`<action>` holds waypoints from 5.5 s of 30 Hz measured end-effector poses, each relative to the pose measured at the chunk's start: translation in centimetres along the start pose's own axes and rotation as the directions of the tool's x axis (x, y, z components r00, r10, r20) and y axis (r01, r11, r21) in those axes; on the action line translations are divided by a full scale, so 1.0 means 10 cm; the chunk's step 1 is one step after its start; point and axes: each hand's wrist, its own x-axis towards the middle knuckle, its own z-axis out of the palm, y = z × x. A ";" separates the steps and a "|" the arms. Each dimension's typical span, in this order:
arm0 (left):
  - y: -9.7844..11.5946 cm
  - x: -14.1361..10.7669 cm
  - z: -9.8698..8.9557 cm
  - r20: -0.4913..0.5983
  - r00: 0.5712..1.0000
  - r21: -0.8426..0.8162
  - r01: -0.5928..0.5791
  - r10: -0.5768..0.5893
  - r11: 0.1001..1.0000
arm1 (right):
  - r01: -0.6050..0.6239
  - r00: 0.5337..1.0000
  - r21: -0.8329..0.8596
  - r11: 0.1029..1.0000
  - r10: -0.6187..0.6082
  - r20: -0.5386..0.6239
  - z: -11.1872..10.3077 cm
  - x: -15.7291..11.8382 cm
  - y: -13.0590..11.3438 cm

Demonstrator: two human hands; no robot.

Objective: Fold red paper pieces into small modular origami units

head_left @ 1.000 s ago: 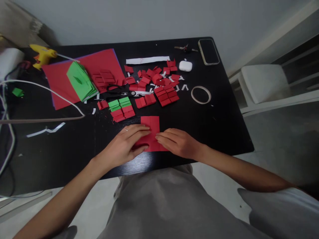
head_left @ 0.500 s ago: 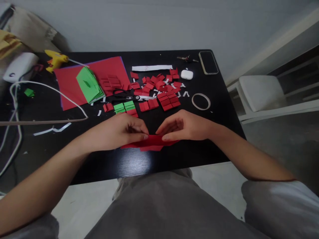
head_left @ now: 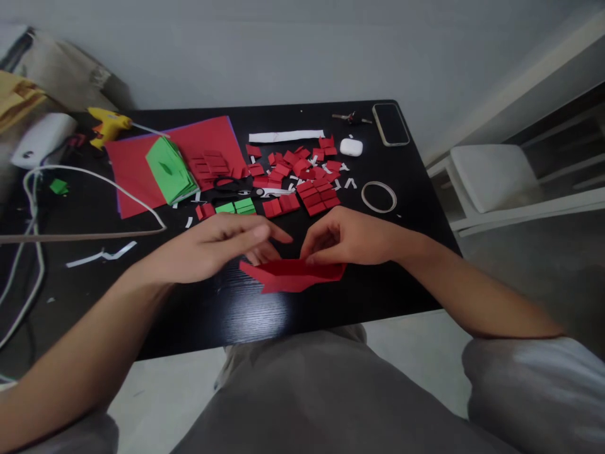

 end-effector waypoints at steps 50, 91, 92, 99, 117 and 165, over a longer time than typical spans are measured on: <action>-0.58 0.39 0.46 -0.540 0.841 -0.314 -0.242 0.037 0.918 | 0.294 0.791 0.397 0.869 0.011 -0.612 0.38 0.31 0.78; -0.69 0.37 0.35 -0.539 0.807 -0.046 -0.313 0.240 0.949 | 0.146 0.865 0.462 0.875 0.113 -0.489 0.33 0.25 0.72; -0.70 0.37 0.34 -0.556 0.789 -0.021 -0.327 0.260 0.945 | 0.137 0.869 0.447 0.884 0.109 -0.482 0.32 0.25 0.72; -0.58 0.24 0.15 -0.386 0.799 0.462 -0.265 0.461 0.847 | 0.085 0.908 0.468 0.880 0.125 -0.401 0.29 0.24 0.71; -0.52 0.19 -0.08 0.005 0.980 0.355 -0.188 0.199 0.916 | 0.012 0.931 0.112 0.994 0.030 -0.364 0.22 0.20 0.71; -0.59 0.24 0.10 0.015 0.965 0.645 -0.210 0.263 0.735 | 0.013 0.854 -0.577 0.817 -0.309 -0.419 0.72 0.15 0.87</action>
